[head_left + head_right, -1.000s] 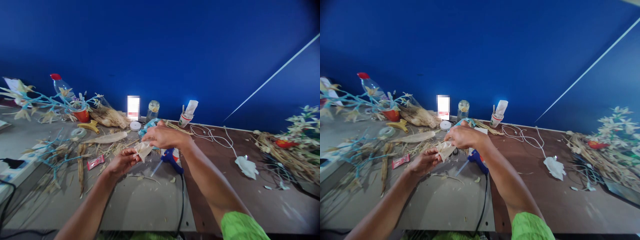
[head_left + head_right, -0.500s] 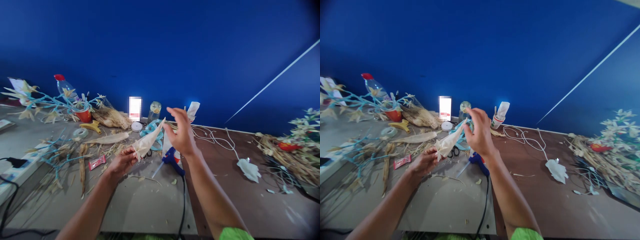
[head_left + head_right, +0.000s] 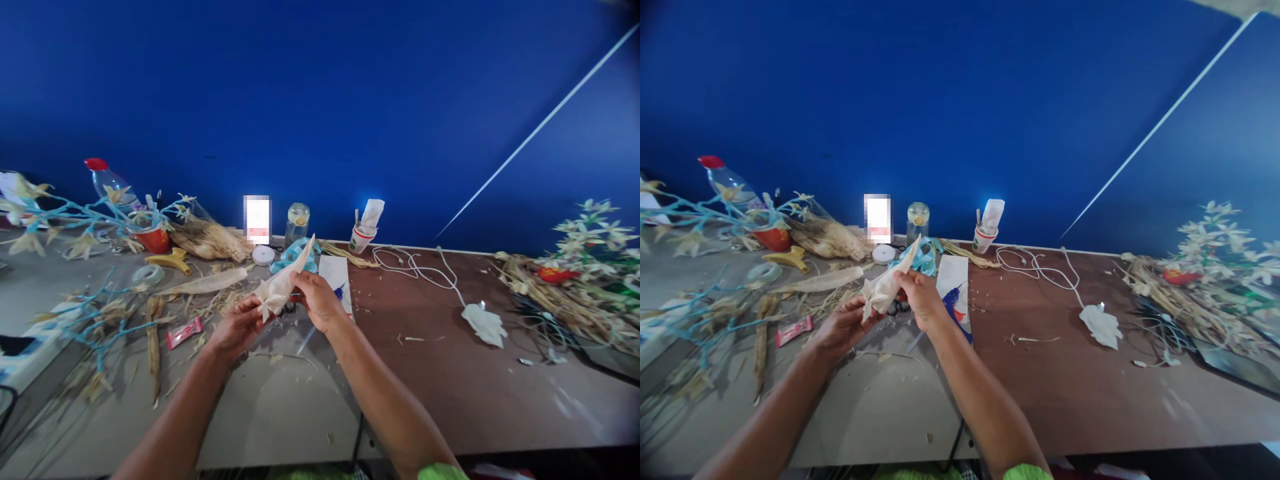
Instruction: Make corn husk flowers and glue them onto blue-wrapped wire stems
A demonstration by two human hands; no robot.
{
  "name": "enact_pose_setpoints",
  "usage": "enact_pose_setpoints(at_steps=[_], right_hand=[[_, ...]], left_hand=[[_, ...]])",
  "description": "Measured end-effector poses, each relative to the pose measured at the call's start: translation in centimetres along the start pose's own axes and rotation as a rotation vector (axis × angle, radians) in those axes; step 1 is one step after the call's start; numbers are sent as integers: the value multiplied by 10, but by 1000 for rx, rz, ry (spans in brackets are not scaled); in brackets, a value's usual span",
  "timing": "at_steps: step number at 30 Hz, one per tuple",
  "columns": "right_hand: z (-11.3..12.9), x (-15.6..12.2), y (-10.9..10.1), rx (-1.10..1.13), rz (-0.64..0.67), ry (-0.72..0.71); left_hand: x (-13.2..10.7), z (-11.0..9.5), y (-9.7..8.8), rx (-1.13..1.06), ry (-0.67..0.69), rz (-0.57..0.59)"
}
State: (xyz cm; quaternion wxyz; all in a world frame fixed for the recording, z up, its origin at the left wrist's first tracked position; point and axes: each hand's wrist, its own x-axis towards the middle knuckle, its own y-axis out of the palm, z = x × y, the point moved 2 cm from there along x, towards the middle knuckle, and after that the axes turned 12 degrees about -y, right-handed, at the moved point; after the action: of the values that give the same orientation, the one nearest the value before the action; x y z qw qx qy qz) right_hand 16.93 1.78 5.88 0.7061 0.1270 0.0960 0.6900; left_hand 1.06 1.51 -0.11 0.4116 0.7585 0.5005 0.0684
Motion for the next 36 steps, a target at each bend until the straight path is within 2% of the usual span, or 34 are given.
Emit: enact_pose_setpoints(at_steps=[6, 11, 15, 21, 36], right_hand=[[-2, 6, -6, 37, -62, -52], [-3, 12, -9, 169, -126, -72], [-1, 14, -8, 306, -123, -64], [4, 17, -16, 376, -184, -92], [-2, 24, -29, 272, -349, -149]], left_hand=[[0, 1, 2, 17, -20, -7], [0, 2, 3, 32, -49, -28], [1, 3, 0, 5, -47, -24], [4, 7, -5, 42, -57, -35], [1, 6, 0, 55, -77, -90]])
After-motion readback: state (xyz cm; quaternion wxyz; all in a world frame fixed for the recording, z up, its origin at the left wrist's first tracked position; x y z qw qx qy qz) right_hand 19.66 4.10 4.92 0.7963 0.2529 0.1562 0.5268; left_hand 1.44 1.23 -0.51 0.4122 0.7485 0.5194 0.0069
